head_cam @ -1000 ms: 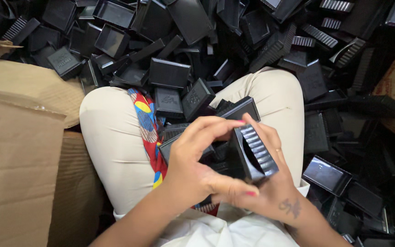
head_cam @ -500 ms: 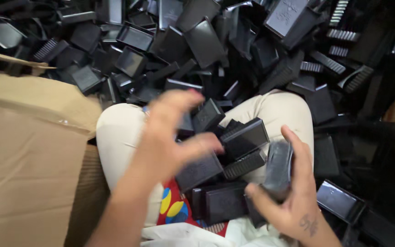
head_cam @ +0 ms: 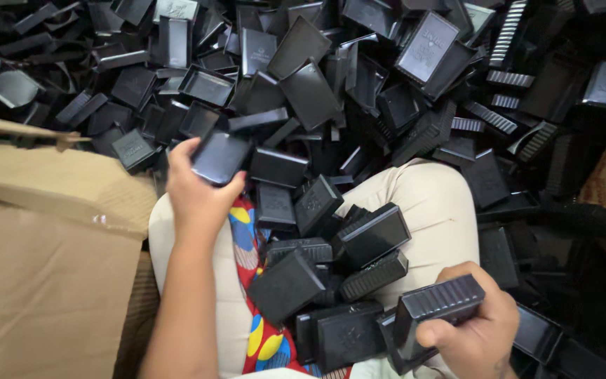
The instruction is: The person sits cross-legged on the floor and repeatedly picks up two black plastic components from a large pile on their lap. They align and press the two pieces together to form a single unit, then place the assembled unit back onto the pile. This pick, assemble, and place cycle is repeated continuously.
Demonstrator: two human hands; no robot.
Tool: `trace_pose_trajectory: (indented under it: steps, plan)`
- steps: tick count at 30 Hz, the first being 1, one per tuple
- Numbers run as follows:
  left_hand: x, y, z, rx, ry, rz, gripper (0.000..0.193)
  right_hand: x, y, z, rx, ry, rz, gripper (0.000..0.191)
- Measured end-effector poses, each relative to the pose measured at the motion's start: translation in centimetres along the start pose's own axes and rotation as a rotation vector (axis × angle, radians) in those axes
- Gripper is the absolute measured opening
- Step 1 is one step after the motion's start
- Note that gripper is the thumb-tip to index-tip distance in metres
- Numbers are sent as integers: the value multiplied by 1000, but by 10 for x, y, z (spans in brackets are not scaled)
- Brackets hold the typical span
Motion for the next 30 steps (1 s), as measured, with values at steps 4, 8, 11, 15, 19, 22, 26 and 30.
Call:
trace_pose_trajectory:
  steps: [4, 8, 11, 15, 19, 22, 26, 30]
  plan:
    - [12, -24, -21, -126, -529, -91, 77, 18, 22, 21, 236, -275, 33, 58]
    - [8, -43, -35, 318, -1274, 52, 76, 82, 93, 24, -53, -699, -329, 56]
    - [5, -40, -60, 393, -1521, 109, 80, 101, 124, 1, -377, -1123, -196, 75]
    - [3, -42, -84, 413, -1333, 177, 86, 96, 111, -38, -558, -1350, 21, 108]
    - [5, -50, -96, 425, -1295, 246, 93, 81, 91, -61, -410, -1609, 85, 125]
    - [4, -52, -99, 458, -1504, 238, 88, 79, 82, -64, -292, -1592, -40, 116]
    - [-1, -52, -109, 526, -1804, 249, 74, 79, 62, -57, -176, -1579, -436, 93]
    - [-9, -61, -118, 579, -1698, 263, 77, 88, 47, -57, -225, -1450, -573, 85]
Point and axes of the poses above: each hand's wrist, its own y-axis towards the middle knuckle, its own x-axis out of the back of the hand, z = x × y, the point moved 5 cm from there along y, towards the middle knuckle, and after that the axes turned 8 degrees about -x, right-handed, at the moved point
